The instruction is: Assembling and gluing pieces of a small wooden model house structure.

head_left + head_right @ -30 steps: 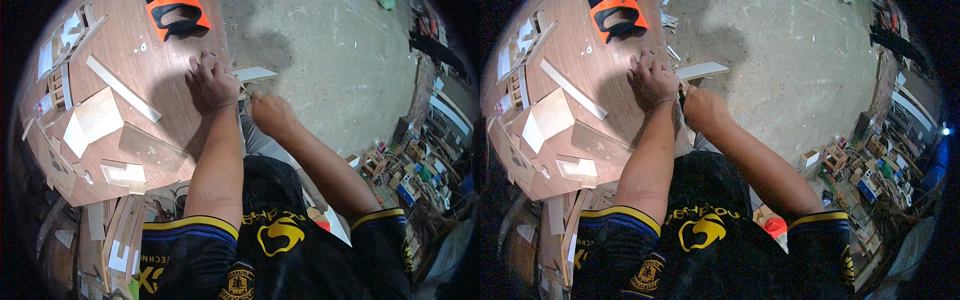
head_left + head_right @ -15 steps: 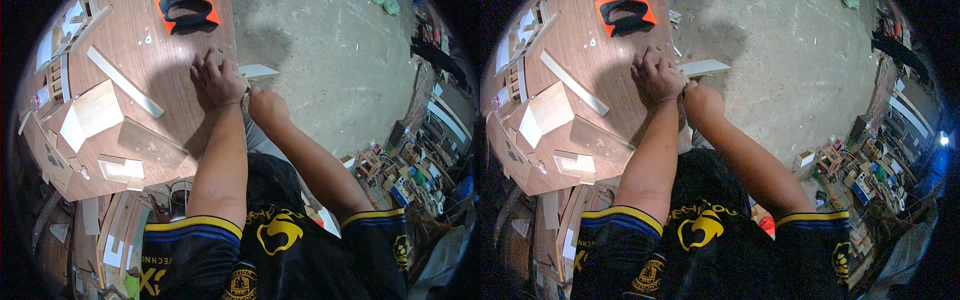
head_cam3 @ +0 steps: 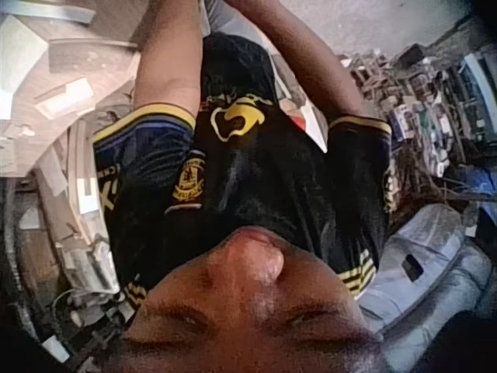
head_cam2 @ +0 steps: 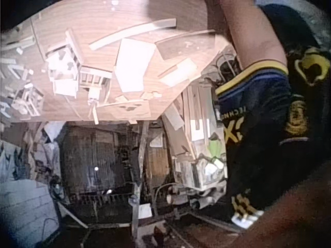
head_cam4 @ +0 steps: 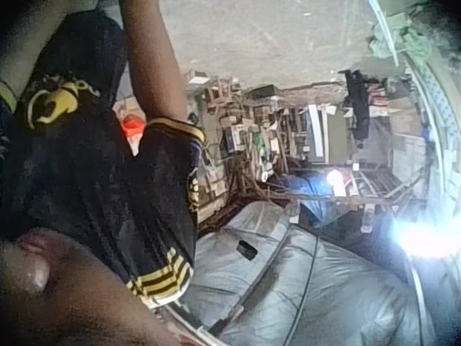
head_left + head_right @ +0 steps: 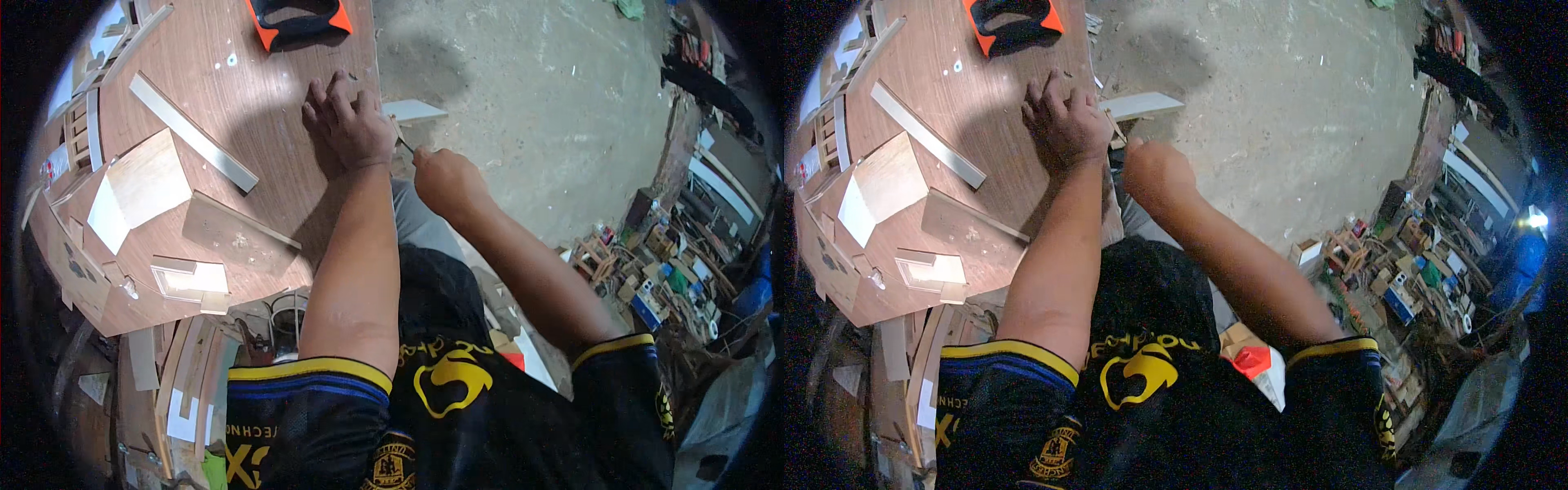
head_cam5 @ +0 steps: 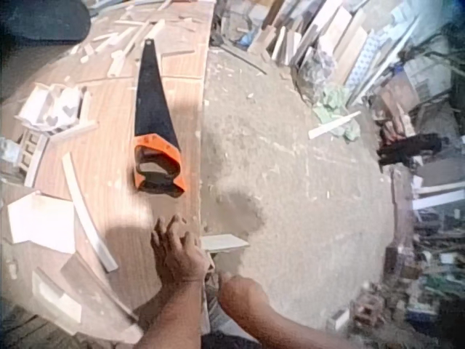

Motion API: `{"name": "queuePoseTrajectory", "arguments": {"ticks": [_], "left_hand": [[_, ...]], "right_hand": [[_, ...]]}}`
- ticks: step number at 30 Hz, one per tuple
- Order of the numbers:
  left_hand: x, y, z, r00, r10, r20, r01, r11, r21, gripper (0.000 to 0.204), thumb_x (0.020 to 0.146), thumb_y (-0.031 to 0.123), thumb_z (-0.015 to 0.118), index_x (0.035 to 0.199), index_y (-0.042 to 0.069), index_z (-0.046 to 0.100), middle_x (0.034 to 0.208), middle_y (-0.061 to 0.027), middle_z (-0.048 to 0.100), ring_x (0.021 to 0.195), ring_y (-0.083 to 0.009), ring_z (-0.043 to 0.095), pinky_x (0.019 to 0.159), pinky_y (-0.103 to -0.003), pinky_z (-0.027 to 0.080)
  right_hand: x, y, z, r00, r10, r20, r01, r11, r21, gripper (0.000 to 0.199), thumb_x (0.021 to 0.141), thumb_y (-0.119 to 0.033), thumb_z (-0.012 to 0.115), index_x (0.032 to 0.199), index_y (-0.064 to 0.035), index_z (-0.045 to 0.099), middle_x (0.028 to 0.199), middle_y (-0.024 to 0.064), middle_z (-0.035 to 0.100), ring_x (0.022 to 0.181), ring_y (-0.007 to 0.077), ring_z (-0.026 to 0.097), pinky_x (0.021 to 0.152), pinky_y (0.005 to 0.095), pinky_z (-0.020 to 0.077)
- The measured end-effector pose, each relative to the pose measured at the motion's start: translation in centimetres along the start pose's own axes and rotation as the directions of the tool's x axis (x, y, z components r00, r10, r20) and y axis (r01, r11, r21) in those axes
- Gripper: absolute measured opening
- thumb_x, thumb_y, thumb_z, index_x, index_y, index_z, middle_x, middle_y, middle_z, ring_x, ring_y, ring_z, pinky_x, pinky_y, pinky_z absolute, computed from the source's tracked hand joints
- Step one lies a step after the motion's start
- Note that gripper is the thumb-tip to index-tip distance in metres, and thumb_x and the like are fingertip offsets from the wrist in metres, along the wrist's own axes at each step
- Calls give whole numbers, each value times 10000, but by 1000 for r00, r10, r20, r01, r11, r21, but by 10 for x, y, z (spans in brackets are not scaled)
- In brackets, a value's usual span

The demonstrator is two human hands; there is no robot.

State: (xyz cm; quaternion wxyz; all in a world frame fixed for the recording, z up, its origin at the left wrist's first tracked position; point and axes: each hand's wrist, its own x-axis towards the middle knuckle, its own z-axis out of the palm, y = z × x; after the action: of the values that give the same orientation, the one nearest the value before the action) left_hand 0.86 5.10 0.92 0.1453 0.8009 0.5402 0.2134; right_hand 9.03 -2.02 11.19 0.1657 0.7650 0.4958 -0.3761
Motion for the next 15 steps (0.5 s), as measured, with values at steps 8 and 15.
{"name": "queuePoseTrajectory", "arguments": {"ticks": [8,15], "left_hand": [[0,2,-7,1000,17,18,-17,1000,-9,123,719,161,667,828,107,649,1334,-115,468,1300,-459,364,1046,-645,264],[0,0,3,999,16,-42,-15,1000,14,95,745,154,645,828,109,662,1315,-96,476,1298,-433,374,1047,-643,263]], "right_hand": [[4,4,6,999,-19,37,18,999,32,183,862,-131,502,844,-18,645,810,225,678,773,373,684,687,474,551],[0,4,3,995,-85,54,86,996,-25,174,863,-150,535,878,-47,675,873,191,693,789,325,702,682,409,568]]}}
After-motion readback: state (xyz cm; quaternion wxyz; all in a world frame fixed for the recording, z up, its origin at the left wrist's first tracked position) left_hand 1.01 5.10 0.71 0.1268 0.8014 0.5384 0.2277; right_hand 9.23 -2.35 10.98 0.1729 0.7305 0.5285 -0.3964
